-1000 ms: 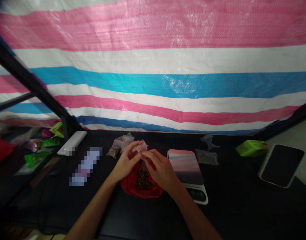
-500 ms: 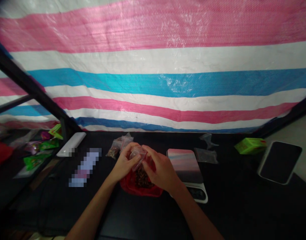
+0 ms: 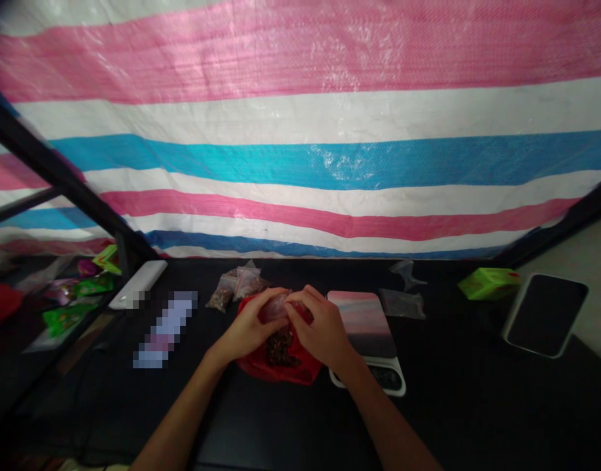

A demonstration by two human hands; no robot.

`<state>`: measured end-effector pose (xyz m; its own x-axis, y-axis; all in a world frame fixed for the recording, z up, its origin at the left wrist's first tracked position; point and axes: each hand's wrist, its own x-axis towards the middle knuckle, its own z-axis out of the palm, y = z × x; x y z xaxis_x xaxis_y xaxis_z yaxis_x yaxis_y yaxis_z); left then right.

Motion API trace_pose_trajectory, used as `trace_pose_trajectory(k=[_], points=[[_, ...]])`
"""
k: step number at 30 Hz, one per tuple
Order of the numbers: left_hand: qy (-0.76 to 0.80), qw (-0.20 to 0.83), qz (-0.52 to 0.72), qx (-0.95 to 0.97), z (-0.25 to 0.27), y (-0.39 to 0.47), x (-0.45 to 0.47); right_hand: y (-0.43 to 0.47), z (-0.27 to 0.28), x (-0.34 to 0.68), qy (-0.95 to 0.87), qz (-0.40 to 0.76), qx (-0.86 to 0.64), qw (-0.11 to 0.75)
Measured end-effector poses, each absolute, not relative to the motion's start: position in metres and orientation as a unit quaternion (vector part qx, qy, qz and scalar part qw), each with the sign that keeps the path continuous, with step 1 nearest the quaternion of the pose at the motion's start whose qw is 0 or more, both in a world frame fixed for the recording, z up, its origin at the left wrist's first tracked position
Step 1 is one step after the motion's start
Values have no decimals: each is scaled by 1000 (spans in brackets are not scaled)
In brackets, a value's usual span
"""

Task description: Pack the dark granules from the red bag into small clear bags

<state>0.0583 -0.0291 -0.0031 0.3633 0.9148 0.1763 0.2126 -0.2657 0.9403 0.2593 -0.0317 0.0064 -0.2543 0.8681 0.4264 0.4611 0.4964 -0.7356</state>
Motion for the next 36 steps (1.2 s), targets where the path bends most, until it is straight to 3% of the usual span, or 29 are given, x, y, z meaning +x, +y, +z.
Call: trace_pose_trajectory(k=[9,19,27,32,36], points=[[416,402,404,709,-2,-28,54,-25,9,266,-716,202,-471,474],[429,371,427,704,-2,-25,56,-38,7,251,-801,262,-355,404],[461,361,525,618,4,-18,40,-35,11,258,-868,147,-402,250],[432,388,516,629,7,-21,39,-22,-4,268,-849,88,-457,249],[443,300,507,676,1,-22,40,-18,-6,275,-836,72,-476,263]])
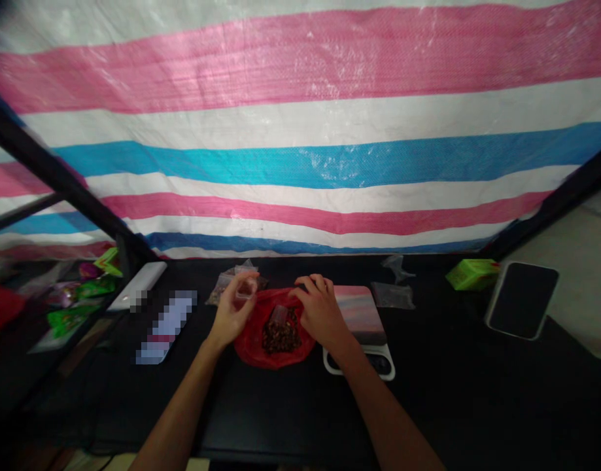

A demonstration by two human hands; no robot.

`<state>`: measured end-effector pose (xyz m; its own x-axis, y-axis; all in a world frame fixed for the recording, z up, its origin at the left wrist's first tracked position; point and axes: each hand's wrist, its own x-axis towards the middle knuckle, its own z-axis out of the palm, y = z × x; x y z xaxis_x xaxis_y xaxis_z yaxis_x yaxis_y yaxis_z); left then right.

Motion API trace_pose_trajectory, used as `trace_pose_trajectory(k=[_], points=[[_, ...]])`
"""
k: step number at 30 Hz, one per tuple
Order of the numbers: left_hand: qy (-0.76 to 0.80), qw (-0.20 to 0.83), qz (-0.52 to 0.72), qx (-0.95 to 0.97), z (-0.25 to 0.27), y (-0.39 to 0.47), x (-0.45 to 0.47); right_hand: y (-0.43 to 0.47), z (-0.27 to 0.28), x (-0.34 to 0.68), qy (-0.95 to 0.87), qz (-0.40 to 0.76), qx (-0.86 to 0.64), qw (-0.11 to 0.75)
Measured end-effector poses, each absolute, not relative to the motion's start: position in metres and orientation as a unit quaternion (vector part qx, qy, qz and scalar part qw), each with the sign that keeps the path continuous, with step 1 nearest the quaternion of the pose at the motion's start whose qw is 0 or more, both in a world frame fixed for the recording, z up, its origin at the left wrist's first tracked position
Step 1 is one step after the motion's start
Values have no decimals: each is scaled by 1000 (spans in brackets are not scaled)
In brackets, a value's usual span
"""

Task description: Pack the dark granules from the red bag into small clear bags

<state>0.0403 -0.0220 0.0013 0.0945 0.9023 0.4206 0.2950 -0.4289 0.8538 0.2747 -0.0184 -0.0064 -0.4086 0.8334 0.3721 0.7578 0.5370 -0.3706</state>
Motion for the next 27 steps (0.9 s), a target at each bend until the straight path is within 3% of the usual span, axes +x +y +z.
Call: trace_pose_trajectory(k=[7,11,20,27], points=[[476,151,450,740,11,-34,38,-32,14,265,-851,132,-384,333],[546,114,439,705,24,-84,51,-38,15,256,-882,194,-324,282],[655,253,356,616,-48,-181,109,-33,4,265,-887,196,-364,207],[666,279,356,593,-41,-167,115,-36,7,267,-880,250,-369,163]])
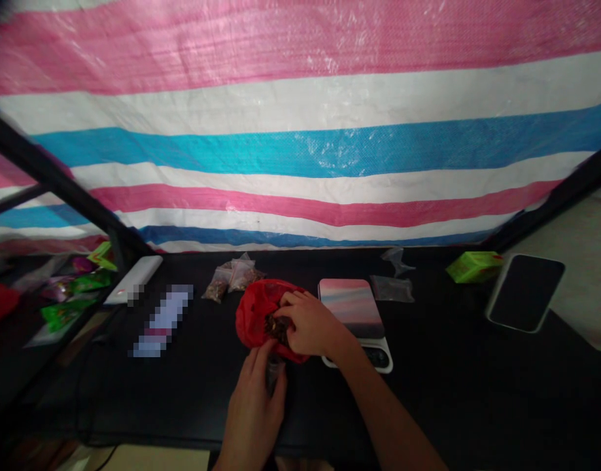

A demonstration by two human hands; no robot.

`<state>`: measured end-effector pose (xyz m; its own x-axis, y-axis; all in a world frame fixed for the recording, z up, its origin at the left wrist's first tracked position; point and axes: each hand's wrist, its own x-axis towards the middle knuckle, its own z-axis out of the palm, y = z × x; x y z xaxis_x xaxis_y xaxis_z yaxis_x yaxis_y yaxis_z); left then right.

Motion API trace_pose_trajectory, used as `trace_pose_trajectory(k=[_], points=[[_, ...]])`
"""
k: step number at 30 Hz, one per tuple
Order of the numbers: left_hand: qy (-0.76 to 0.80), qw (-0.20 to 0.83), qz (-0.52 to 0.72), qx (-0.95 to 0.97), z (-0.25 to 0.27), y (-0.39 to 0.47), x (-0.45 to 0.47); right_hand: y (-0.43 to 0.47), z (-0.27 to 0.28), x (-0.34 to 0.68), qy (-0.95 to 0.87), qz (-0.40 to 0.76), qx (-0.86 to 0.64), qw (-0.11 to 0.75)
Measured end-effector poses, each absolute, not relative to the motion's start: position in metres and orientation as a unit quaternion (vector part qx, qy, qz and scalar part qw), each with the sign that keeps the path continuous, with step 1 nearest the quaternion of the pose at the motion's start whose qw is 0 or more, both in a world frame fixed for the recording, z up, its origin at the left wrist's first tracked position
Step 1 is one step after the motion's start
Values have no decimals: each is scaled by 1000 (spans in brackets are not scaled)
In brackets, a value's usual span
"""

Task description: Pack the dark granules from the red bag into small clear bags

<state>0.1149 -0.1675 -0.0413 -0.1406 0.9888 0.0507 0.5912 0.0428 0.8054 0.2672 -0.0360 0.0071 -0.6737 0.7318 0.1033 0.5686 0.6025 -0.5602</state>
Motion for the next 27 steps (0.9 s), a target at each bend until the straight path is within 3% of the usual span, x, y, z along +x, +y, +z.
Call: trace_pose_trajectory(k=[8,27], points=[[640,351,464,502,-29,-164,116,-37,18,271,-861,322,-365,152],[620,426,547,367,-38,-170,108,-39,18,276,-845,307,-423,113]])
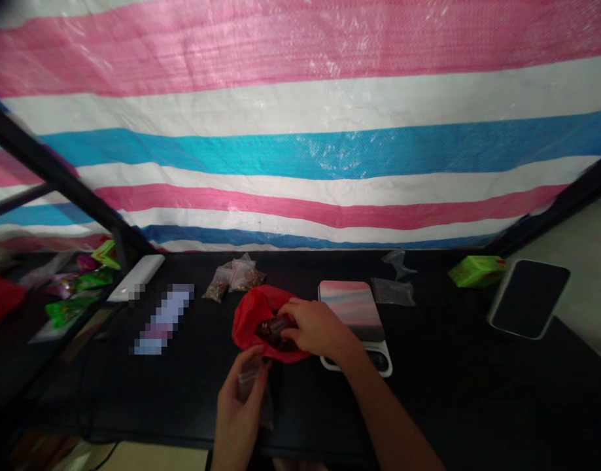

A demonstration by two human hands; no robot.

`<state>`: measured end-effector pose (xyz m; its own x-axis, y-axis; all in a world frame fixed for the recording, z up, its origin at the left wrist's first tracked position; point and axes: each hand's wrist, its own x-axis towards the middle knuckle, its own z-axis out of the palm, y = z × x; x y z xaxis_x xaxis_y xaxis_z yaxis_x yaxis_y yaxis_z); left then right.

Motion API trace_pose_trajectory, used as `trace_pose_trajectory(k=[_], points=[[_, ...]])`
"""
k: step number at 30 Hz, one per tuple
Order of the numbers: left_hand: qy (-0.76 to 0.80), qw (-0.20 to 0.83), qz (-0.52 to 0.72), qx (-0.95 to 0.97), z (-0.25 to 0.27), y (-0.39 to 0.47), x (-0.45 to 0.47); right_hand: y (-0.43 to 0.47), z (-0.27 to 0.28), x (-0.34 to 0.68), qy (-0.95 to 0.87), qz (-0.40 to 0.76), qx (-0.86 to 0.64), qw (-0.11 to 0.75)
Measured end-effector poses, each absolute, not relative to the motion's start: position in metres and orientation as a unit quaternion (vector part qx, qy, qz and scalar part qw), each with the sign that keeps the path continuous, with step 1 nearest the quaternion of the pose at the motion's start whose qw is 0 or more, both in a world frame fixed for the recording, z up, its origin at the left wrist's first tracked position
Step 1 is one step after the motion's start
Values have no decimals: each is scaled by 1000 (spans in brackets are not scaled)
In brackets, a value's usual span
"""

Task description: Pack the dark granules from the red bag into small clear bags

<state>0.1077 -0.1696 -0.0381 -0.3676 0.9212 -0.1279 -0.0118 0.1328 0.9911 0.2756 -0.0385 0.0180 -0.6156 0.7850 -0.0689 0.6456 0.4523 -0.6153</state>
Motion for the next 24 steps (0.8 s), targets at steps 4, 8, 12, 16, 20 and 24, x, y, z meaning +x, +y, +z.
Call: trace_pose_trajectory(k=[4,8,12,16,20,24], points=[[641,405,569,318,-51,-167,101,-38,15,272,-840,291,-445,107],[633,415,573,315,-51,-161,98,-38,9,267,-846,262,-454,98],[632,421,556,339,-44,-159,100,-39,4,261,-860,232,-444,102],[642,404,549,350,-44,-162,99,-40,3,260,-868,240,-420,112],[664,319,575,357,-47,-161,94,-41,5,260,-867,245,-418,116],[651,359,553,377,-47,-157,87,-41,6,258,-873,231,-414,115]])
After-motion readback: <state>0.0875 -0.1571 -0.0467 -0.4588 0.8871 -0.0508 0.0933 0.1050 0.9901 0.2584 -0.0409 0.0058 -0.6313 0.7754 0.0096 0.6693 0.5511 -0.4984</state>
